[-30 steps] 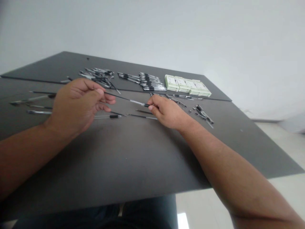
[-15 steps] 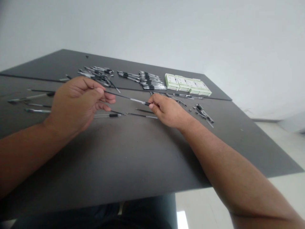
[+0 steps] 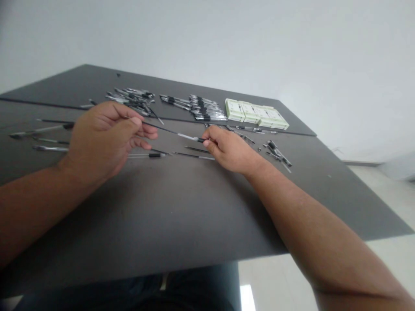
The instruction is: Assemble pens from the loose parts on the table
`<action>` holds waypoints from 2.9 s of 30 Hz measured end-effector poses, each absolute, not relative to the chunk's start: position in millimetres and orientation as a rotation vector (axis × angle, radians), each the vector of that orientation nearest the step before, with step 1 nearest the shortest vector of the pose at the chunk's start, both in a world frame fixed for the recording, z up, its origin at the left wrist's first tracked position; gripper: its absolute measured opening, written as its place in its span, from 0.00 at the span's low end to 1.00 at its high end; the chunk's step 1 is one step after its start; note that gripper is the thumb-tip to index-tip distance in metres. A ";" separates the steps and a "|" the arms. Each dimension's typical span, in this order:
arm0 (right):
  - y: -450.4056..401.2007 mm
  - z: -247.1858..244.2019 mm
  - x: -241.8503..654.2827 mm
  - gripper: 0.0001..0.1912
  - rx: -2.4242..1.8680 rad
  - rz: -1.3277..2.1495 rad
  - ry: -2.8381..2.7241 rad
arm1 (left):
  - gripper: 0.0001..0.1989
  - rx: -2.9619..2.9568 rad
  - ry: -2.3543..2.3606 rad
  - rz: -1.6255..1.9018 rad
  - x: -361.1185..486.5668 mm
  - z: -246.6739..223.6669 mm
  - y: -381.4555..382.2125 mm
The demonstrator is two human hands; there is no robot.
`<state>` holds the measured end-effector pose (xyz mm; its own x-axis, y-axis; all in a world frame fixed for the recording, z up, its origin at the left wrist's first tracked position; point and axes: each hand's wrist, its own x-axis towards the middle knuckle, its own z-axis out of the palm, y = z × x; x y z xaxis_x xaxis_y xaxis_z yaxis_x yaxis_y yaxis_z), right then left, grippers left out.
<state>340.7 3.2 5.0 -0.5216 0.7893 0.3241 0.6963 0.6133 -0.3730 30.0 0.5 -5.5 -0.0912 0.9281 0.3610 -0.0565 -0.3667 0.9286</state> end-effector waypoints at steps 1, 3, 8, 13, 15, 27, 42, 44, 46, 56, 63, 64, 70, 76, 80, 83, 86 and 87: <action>2.8 5.1 340.6 0.11 -1.173 0.266 -2.376 | 0.05 1.384 1.003 1.577 29.6 -6.1 0.8; 2.4 5.4 340.6 0.11 -1.167 0.262 -2.379 | 0.05 1.390 0.989 1.589 28.7 -7.7 1.9; 2.8 4.9 340.9 0.12 -1.162 0.280 -2.381 | 0.06 1.412 0.997 1.586 26.4 -10.0 5.4; 3.0 4.3 341.9 0.12 -1.163 0.281 -2.380 | 0.06 1.397 1.012 1.570 27.9 -7.1 1.6; 2.5 4.8 342.1 0.12 -1.166 0.279 -2.379 | 0.06 1.395 1.021 1.562 28.5 -5.4 -0.4; 1.7 5.7 339.2 0.11 -1.175 0.278 -2.388 | 0.07 1.504 1.071 1.478 26.7 -9.2 -2.9; -31.6 7.6 301.1 0.06 -1.119 0.448 -2.334 | 0.09 2.287 1.081 0.999 28.2 -10.5 -22.9; -30.9 6.8 300.8 0.05 -1.124 0.474 -2.331 | 0.10 2.256 1.067 1.004 28.7 -12.2 -24.2; -29.5 6.3 302.0 0.05 -1.121 0.493 -2.321 | 0.12 2.209 1.048 1.049 28.6 -15.3 -24.2; -20.1 5.8 314.5 0.12 -1.184 0.462 -2.111 | 0.12 2.146 1.193 1.289 5.5 -8.4 6.5; -9.1 -2.0 323.0 0.16 -1.182 0.456 -2.037 | 0.05 2.124 1.408 1.220 -17.2 -0.5 35.1; -8.5 -2.7 323.4 0.16 -1.182 0.457 -2.030 | 0.05 2.124 1.427 1.208 -20.8 0.7 37.3; -7.7 -4.6 325.6 0.09 -1.192 0.424 -2.015 | 0.06 2.053 1.629 1.367 -55.4 13.2 50.3; -10.0 -1.5 328.0 0.08 -1.226 0.403 -2.058 | 0.05 2.029 1.819 1.301 -75.6 13.7 62.2; -11.0 0.0 326.8 0.08 -1.265 0.405 -2.070 | 0.03 2.143 1.868 1.020 -70.9 -0.6 75.7; -11.6 1.0 325.2 0.08 -1.292 0.390 -2.070 | 0.04 2.237 1.869 0.839 -69.3 -7.8 82.9; -12.6 2.2 323.7 0.09 -1.305 0.398 -2.072 | 0.16 2.380 1.916 0.596 -70.6 -7.7 84.8; -12.9 2.6 323.1 0.09 -1.307 0.402 -2.076 | 0.18 2.416 1.930 0.518 -70.7 -6.9 84.7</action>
